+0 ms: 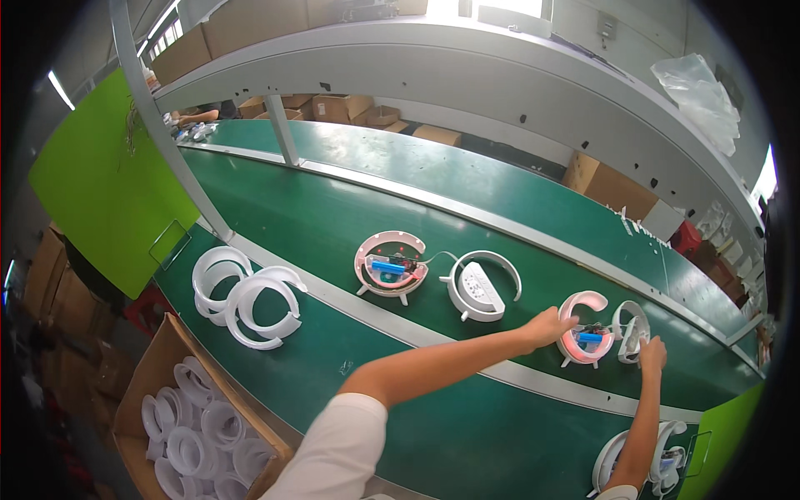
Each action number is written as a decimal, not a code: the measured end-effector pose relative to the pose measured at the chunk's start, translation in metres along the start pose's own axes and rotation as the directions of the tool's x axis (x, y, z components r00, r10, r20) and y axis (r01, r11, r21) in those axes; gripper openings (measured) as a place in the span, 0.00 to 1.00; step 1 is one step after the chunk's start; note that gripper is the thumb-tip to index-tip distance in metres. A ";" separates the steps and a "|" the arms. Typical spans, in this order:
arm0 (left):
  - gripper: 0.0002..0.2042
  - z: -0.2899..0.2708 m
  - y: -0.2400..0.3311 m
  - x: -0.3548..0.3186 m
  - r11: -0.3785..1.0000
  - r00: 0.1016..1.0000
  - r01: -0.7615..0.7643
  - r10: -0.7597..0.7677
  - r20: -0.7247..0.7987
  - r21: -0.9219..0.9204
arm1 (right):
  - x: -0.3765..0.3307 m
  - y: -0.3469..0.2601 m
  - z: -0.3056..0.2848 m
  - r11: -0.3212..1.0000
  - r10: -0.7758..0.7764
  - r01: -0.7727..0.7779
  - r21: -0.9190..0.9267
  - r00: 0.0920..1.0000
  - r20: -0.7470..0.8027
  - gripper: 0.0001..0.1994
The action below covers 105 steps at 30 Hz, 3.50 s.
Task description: The person assembles a G-shaped LED light and speaker by hand, connecting a battery and circuit board to the LED light housing, then securing them with a plastic cover.
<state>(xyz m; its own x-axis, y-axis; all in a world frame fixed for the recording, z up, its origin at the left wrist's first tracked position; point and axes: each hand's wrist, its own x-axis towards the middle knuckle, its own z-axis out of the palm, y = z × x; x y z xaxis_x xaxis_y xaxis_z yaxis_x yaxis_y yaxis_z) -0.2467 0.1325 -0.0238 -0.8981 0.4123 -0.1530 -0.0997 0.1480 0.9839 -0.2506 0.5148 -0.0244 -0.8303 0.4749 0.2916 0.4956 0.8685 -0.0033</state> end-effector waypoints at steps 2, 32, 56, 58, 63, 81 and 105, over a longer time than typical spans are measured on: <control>0.32 -0.056 0.002 -0.037 0.839 0.955 -0.294 0.277 0.106 0.458 | -0.015 -0.018 -0.013 0.990 -0.140 0.141 -0.011 0.966 -0.217 0.22; 0.08 -0.115 -0.049 -0.327 0.939 0.914 0.291 -0.215 -0.343 0.186 | -0.303 -0.102 -0.137 0.465 -0.860 0.663 0.587 0.494 0.123 0.40; 0.13 -0.031 -0.043 -0.289 0.621 0.955 -0.178 0.297 -0.020 0.764 | -0.396 -0.181 -0.103 0.486 -0.734 0.487 0.726 0.678 0.037 0.12; 0.13 -0.032 -0.041 -0.287 0.644 0.962 -0.165 0.272 -0.022 0.747 | -0.398 -0.182 -0.101 0.494 -0.715 0.477 0.727 0.699 0.027 0.11; 0.13 -0.034 -0.027 -0.276 0.661 0.988 -0.082 0.154 -0.028 0.746 | -0.408 -0.186 -0.097 0.550 -0.611 0.428 0.717 0.792 -0.004 0.07; 0.12 -0.022 -0.015 -0.247 0.581 0.996 0.078 -0.082 -0.038 0.810 | -0.418 -0.186 -0.088 0.512 -0.516 0.389 0.766 0.852 -0.088 0.14; 0.17 -0.166 -0.021 -0.301 0.590 0.896 0.245 0.164 -0.412 0.769 | -0.414 -0.159 -0.103 0.511 -0.590 0.382 0.770 0.808 -0.009 0.13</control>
<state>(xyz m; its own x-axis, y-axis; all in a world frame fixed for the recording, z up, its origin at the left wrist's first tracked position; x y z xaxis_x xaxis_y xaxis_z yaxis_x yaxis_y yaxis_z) -0.0451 -0.1438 0.0167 -0.9978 0.0237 0.0624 0.0504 0.8800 0.4724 0.0410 0.1657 -0.0461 -0.9604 -0.1300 0.2465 -0.2602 0.7349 -0.6263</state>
